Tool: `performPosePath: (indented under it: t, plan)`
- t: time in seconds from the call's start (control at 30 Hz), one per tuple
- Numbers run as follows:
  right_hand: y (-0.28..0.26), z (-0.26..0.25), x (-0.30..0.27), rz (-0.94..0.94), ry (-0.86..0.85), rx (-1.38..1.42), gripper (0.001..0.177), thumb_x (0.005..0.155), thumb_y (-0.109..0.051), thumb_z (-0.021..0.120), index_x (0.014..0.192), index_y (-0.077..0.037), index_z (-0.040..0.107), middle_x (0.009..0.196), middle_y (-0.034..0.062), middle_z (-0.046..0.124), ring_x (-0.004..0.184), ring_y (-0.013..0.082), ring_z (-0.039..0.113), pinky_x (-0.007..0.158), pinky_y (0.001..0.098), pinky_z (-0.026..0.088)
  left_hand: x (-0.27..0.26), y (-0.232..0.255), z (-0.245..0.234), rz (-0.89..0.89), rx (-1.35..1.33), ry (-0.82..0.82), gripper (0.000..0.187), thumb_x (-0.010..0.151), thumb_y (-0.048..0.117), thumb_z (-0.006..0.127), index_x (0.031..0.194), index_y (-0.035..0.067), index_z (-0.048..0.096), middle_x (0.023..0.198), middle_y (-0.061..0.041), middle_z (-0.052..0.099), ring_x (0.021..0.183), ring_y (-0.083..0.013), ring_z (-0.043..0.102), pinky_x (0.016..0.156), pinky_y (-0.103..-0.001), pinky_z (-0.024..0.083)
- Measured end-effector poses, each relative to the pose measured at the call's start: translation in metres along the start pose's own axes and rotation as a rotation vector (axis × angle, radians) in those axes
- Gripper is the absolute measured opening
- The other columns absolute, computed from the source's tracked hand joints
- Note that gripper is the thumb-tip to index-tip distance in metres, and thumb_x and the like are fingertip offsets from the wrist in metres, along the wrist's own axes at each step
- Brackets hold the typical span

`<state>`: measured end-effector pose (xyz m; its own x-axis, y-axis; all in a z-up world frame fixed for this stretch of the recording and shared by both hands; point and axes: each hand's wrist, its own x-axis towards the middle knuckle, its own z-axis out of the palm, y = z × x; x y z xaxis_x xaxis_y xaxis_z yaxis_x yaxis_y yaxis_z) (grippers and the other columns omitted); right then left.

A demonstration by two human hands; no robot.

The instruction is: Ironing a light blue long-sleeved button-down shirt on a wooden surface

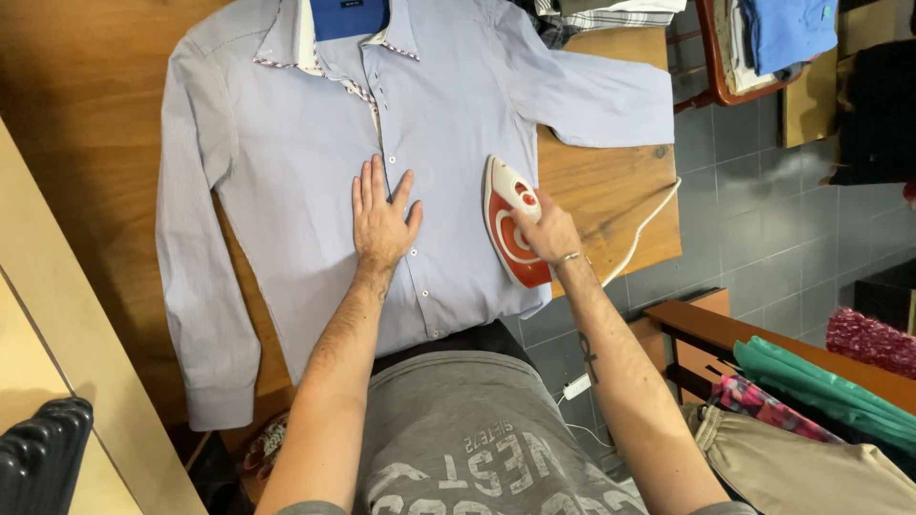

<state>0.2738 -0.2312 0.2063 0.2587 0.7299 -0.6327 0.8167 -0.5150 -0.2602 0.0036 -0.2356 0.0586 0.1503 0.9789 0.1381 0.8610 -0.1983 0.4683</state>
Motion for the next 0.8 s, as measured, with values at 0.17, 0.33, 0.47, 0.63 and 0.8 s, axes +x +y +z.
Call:
performPosePath:
  t: [0.17, 0.33, 0.47, 0.63, 0.8]
  plan:
    - [-0.024, -0.016, -0.058, -0.078, -0.103, -0.092, 0.072, 0.087, -0.055, 0.065, 0.150, -0.023, 0.051, 0.126, 0.0319, 0.067, 0.125, 0.0479, 0.060, 0.110, 0.0539, 0.048, 0.000, 0.001, -0.003, 0.003, 0.008, -0.019, 0.051, 0.102, 0.043, 0.059, 0.149, 0.024, 0.057, 0.165, -0.026, 0.029, 0.156, -0.0404, 0.022, 0.125, -0.057, 0.011]
    - [-0.023, -0.018, -0.065, -0.076, -0.155, -0.216, 0.070, 0.084, -0.051, 0.068, 0.150, -0.037, 0.051, 0.129, 0.0250, 0.069, 0.126, 0.0428, 0.062, 0.109, 0.0503, 0.050, 0.000, 0.004, 0.001, -0.008, -0.009, 0.001, 0.052, 0.100, 0.042, 0.063, 0.148, 0.024, 0.057, 0.163, -0.025, 0.032, 0.155, -0.0410, 0.024, 0.125, -0.058, 0.011]
    - [-0.025, -0.014, -0.031, -0.126, -0.095, -0.204, 0.066, 0.085, -0.054, 0.069, 0.147, -0.038, 0.054, 0.125, 0.0235, 0.070, 0.124, 0.0421, 0.063, 0.107, 0.0505, 0.051, -0.016, 0.019, -0.008, -0.098, -0.011, 0.015, 0.062, 0.095, 0.036, 0.070, 0.151, 0.017, 0.051, 0.164, -0.026, 0.028, 0.152, -0.0427, 0.025, 0.122, -0.063, 0.013]
    - [-0.048, -0.009, 0.019, -0.212, -0.018, -0.201, 0.064, 0.087, -0.058, 0.067, 0.146, -0.037, 0.056, 0.123, 0.0236, 0.070, 0.122, 0.0424, 0.063, 0.105, 0.0504, 0.052, -0.068, 0.037, -0.016, -0.120, -0.046, -0.041, 0.062, 0.093, 0.032, 0.071, 0.148, 0.013, 0.052, 0.164, -0.023, 0.030, 0.151, -0.0396, 0.028, 0.121, -0.063, 0.014]
    - [-0.082, -0.016, 0.031, -0.226, 0.043, -0.357, 0.061, 0.086, -0.066, 0.067, 0.140, -0.038, 0.061, 0.117, 0.0184, 0.074, 0.115, 0.0380, 0.068, 0.097, 0.0474, 0.055, -0.108, 0.066, -0.016, -0.295, 0.015, 0.053, 0.070, 0.082, 0.034, 0.073, 0.144, 0.010, 0.051, 0.104, -0.009, 0.055, 0.091, -0.0285, 0.054, 0.084, -0.046, 0.043]
